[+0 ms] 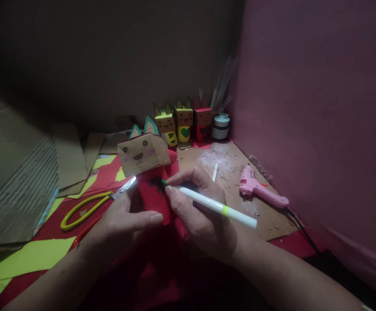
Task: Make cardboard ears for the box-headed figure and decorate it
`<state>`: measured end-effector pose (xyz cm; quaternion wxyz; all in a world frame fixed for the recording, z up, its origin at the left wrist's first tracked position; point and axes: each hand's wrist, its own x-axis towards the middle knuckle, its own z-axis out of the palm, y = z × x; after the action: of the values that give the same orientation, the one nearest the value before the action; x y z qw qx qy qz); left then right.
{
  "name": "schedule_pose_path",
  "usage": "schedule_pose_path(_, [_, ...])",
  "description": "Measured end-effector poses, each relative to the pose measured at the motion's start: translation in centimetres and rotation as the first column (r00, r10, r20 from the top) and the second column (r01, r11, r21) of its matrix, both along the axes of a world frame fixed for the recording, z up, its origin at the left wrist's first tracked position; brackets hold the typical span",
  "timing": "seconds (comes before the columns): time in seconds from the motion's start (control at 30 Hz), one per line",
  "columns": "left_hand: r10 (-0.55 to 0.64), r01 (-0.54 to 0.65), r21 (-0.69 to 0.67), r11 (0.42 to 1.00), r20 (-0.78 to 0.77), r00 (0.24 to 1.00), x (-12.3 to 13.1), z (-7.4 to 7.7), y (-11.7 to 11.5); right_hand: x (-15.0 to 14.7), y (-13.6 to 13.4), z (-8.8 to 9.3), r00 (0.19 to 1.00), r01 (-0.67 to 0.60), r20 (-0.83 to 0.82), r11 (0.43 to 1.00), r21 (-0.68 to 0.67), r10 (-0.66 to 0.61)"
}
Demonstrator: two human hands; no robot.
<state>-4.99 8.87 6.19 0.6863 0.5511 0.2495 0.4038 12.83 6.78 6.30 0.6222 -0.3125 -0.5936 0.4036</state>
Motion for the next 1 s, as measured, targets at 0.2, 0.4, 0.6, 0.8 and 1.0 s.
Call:
schedule_pose_path(0.2, [0.038,-0.038,-0.022,0.999,0.014,0.999,0.15,-0.11,-0.05,0.06,-0.20,-0.27,0.997,-0.080,-0.015,0.997,-0.014,0.080])
schedule_pose_path(0.4, [0.045,-0.044,-0.040,0.998,0.032,0.998,0.15,-0.19,-0.04,0.24,-0.30,-0.60,0.995,-0.092,0.030,0.996,-0.017,0.093])
schedule_pose_path(0.6, [0.053,-0.053,-0.032,0.998,0.003,0.999,0.12,-0.07,-0.12,0.09,-0.16,-0.24,0.997,-0.079,0.001,0.997,0.001,0.079])
schedule_pose_path(0.8, [0.068,-0.068,0.004,0.998,-0.029,0.997,-0.07,-0.03,0.03,0.08,0.02,-0.45,0.997,-0.078,0.006,0.997,0.005,0.078])
schedule_pose_path(1.0, [0.063,-0.063,-0.012,0.998,0.004,0.998,0.20,0.05,-0.06,0.10,-0.30,-0.50,0.997,-0.059,0.049,0.998,0.003,0.059])
